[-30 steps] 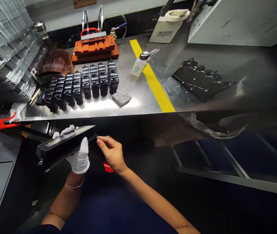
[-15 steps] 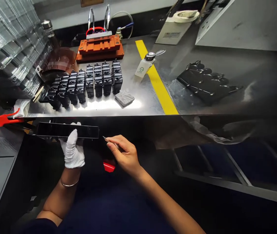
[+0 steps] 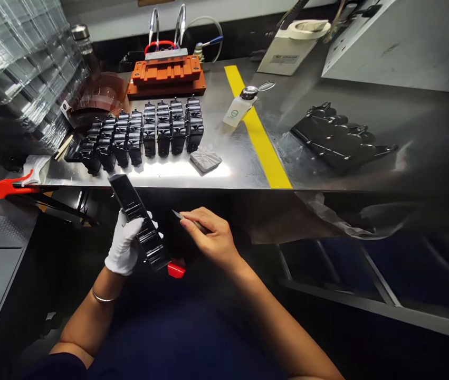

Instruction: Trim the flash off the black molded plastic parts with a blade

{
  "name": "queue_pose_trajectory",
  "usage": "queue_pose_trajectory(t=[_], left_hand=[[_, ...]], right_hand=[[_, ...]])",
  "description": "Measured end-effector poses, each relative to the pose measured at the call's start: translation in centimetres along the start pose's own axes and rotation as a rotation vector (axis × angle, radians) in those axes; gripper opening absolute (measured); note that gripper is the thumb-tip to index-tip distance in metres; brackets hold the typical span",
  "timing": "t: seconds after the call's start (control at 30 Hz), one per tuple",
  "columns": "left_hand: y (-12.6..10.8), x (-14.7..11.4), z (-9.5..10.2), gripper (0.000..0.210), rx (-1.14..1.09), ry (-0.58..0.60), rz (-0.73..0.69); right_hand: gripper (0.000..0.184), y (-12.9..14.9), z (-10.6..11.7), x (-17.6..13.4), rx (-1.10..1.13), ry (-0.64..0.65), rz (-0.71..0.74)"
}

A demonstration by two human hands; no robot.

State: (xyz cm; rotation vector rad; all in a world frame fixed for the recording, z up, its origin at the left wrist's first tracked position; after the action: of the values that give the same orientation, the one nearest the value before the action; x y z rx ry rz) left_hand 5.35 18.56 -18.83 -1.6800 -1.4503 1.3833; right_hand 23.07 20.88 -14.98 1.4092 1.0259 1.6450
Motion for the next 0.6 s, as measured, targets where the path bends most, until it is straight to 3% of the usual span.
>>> queue_pose_trajectory(t=[0.13,0.27,0.47,0.6], left_hand=[[1.1,1.3,1.5,0.038,0.089,-0.093,0.142],[0.8,1.9,1.6,0.035,0.140,-0.063,0.077],[0.4,0.9,0.0,0.046,0.318,0.070,-0.011],[1.4,-0.4,-1.0,0.055,0.350,0.221,0.031]], right_hand=[[0.013,1.7,-2.4,-1.9,0.092,0.257,-0.003],[0.014,2.3,-3.9,-2.8,0.150,0.397,0.038],[0.011,0.6,-3.2,-0.2,0.150,0.325,0.026],[0.012,-0.8,-0.5,2.9,0.059,0.156,0.012]])
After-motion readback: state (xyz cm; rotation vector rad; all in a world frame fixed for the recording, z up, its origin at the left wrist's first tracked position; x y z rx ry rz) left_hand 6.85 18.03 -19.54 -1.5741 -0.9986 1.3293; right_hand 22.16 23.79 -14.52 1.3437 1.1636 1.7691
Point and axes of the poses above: each hand's wrist, its own x-axis towards the middle knuckle, its own z-axis out of the back of the hand, y = z × x, the point moved 10 cm from there along x, towards the middle knuckle, and after that the axes turned 12 degrees about x, right-handed, at the moved point
